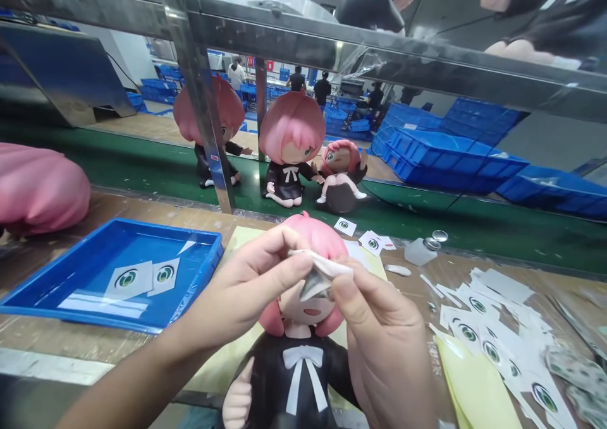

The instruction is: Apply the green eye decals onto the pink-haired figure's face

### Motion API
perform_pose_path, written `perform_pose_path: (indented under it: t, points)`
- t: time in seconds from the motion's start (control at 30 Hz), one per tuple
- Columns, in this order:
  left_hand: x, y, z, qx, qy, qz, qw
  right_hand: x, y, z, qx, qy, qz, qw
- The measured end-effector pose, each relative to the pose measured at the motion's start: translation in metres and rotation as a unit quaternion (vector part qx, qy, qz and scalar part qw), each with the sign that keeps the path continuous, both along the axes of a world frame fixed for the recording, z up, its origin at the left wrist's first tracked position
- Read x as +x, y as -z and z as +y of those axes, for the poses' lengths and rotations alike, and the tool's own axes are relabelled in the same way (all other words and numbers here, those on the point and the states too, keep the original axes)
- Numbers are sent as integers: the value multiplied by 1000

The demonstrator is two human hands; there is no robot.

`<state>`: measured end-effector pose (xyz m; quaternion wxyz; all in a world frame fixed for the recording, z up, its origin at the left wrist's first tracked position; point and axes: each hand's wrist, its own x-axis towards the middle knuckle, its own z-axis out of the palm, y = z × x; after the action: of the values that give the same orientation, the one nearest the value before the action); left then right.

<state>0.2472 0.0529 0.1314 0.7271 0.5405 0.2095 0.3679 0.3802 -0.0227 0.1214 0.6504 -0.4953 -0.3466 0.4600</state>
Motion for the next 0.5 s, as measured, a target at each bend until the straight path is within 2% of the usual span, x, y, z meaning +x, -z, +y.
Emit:
perform_pose_path:
  t: [0.07, 0.2, 0.33, 0.5]
  points:
    - [0, 1, 0, -18, -6, -19, 1000, 3, -2, -2, -22, -18, -20, 999]
    - [1, 2, -1, -69, 29, -35, 997, 10, -1, -3, -41, -47, -25, 998]
    - [2, 2, -2, -40, 22, -25, 999, 14, 3, -1, -41, -120, 26, 992]
    - [-1, 2, -4, -29, 32, 2, 999, 19, 10, 5, -42, -195, 17, 980]
